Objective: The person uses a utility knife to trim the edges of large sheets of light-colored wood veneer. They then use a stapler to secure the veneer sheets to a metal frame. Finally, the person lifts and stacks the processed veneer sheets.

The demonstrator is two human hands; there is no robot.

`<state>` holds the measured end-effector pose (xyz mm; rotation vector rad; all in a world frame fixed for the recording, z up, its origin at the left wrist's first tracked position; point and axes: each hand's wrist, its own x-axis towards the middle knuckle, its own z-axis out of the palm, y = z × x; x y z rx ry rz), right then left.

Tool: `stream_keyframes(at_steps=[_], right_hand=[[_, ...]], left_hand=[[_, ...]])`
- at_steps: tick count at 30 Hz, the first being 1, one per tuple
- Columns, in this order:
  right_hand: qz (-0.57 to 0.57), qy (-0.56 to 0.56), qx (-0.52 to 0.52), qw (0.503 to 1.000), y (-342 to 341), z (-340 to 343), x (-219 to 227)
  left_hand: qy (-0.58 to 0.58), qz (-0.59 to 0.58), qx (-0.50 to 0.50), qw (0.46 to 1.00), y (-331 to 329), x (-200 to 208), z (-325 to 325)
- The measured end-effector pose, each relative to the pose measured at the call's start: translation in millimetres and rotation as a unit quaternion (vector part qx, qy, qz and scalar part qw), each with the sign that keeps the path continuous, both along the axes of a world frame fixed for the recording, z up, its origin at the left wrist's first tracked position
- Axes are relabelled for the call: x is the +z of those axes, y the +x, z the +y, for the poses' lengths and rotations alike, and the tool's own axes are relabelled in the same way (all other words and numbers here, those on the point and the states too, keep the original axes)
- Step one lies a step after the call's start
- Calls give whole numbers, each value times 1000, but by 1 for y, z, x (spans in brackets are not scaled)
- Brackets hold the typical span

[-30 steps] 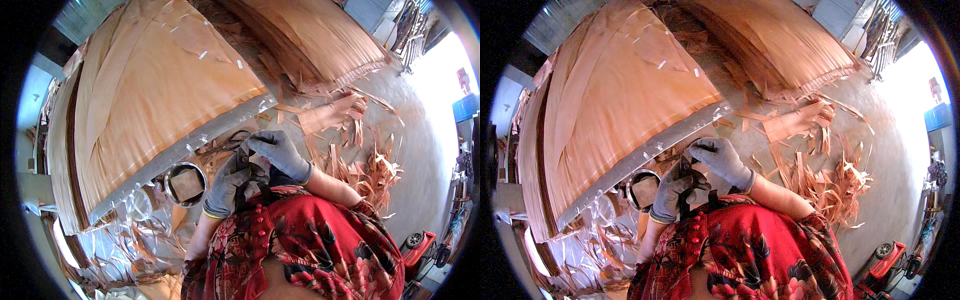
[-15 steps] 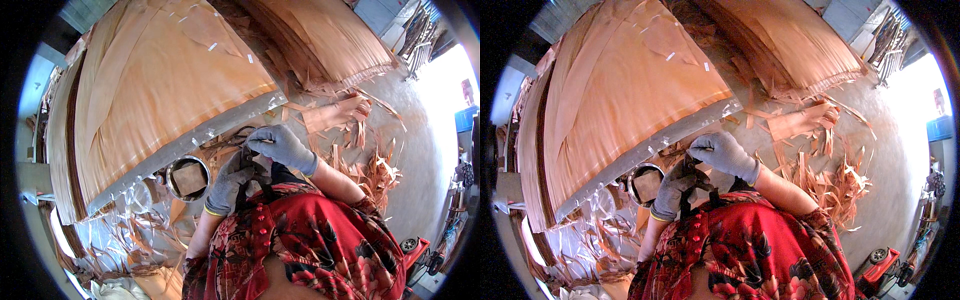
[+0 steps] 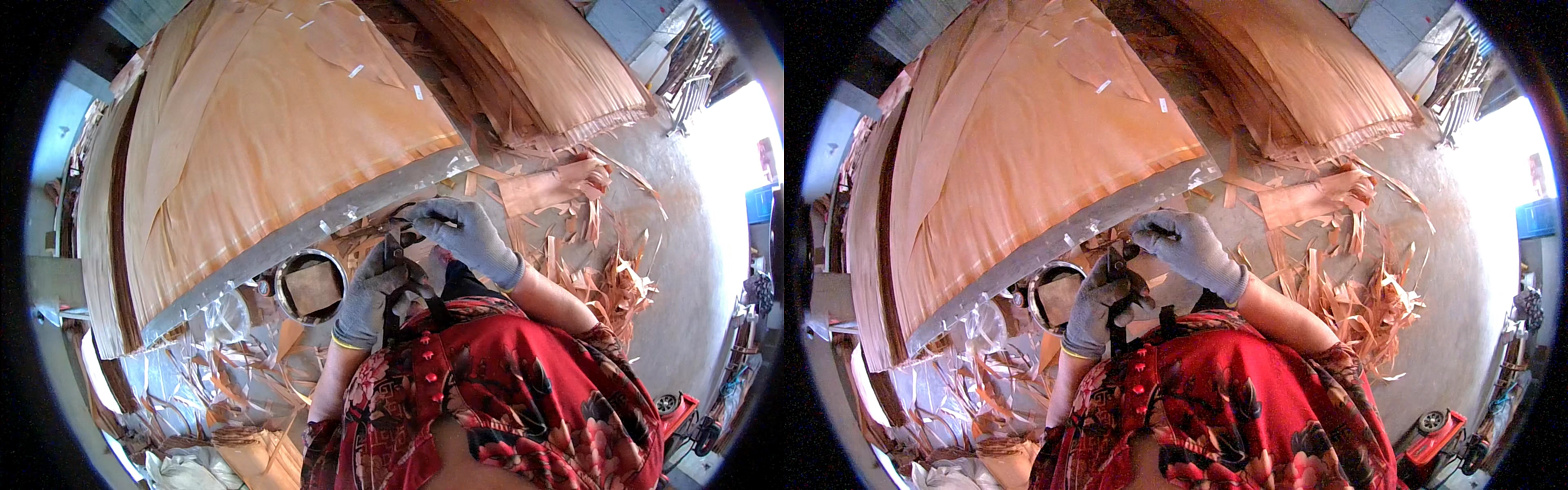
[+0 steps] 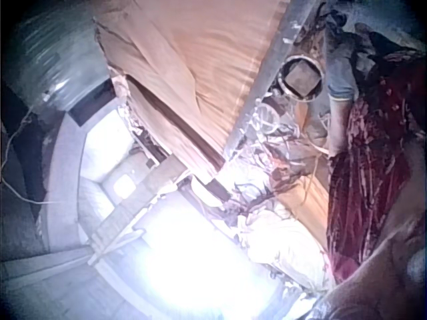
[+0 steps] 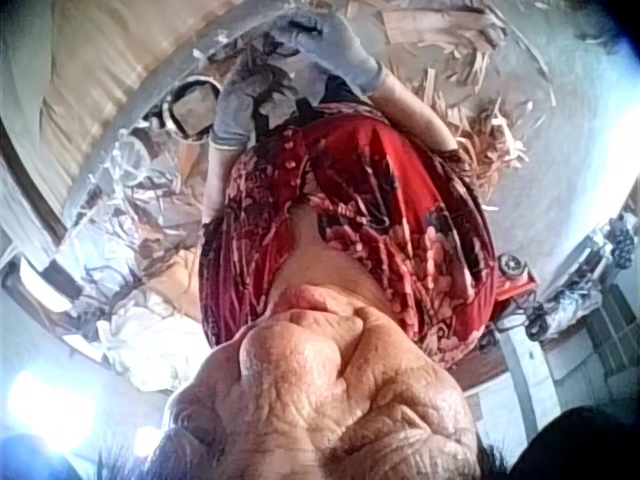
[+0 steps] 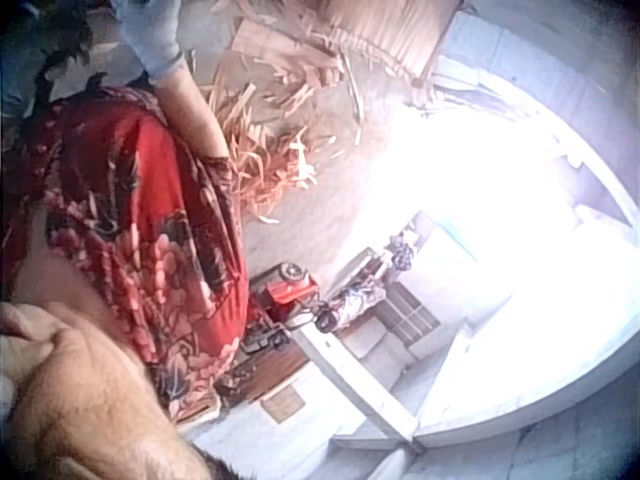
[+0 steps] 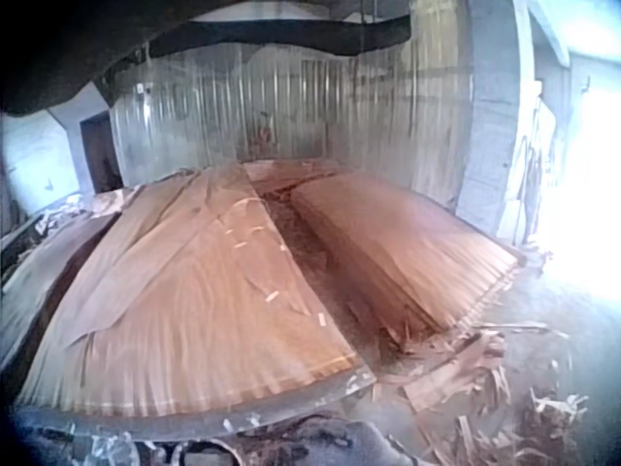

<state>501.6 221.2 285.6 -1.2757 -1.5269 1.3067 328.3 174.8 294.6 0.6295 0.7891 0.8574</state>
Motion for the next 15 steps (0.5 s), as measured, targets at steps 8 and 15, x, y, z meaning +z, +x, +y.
stream_keyframes(at_steps=[8,15], right_hand=[[-150,371,81,913,10,-8,11],[-384,472,77,790,-6,-21,-6]], left_hand=[[33,137,-43,989,16,11,1],[-13,115,-35,993,1,-38,-10]])
